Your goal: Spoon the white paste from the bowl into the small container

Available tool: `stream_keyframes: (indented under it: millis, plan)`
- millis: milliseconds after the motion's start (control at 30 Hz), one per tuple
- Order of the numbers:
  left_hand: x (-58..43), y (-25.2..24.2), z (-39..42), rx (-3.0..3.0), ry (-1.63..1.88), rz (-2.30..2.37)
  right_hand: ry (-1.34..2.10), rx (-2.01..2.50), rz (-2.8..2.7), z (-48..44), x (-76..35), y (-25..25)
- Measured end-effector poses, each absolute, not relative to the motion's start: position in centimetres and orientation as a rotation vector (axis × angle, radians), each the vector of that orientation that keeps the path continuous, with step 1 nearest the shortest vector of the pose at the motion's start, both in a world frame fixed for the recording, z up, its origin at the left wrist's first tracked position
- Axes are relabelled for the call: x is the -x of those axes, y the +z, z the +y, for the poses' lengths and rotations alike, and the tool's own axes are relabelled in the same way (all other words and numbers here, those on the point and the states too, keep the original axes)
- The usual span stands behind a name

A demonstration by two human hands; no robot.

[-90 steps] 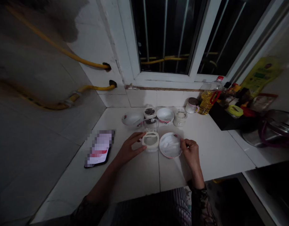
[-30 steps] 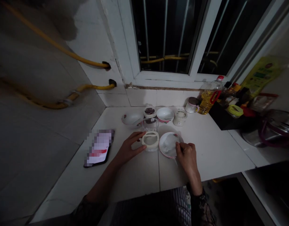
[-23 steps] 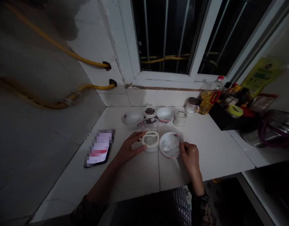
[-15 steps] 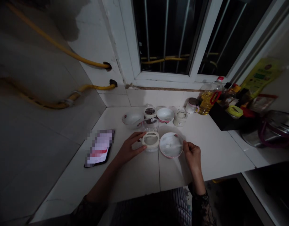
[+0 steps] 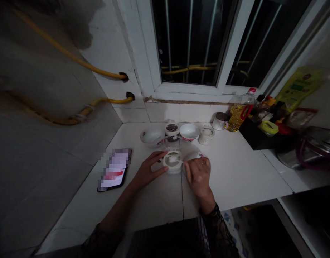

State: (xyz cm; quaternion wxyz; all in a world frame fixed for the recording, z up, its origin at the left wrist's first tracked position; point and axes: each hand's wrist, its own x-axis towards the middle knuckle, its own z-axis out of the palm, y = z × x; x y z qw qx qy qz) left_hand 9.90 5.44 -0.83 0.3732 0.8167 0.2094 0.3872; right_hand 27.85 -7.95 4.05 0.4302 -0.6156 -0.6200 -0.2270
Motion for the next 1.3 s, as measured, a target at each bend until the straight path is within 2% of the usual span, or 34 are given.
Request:
stream_keyframes:
  millis: [133, 400, 800, 1033, 1300]
  plan:
    - [-9.9, -1.0, 5.4, -2.097, 1.001, 0.537, -0.733, 1.509, -1.732, -7.9, -27.8, 3.6]
    - [-10.0, -1.0, 5.3, -2.085, 1.025, 0.537, -0.559, 1.652, -1.325, -10.1, -30.8, 4.4]
    - [-9.9, -1.0, 5.4, -2.084, 1.002, 0.516, -0.698, 2.096, -1.487, -12.7, -33.9, 4.9]
    - [-9.9, -1.0, 5.4, -2.101, 1.004, 0.516, -0.406, 2.147, -1.533, -10.1, -32.7, 3.0]
    - [-9.9, -0.9, 5.4, -2.109, 1.007, 0.523, -0.262, 2.065, -1.456, -8.6, -32.0, 3.1]
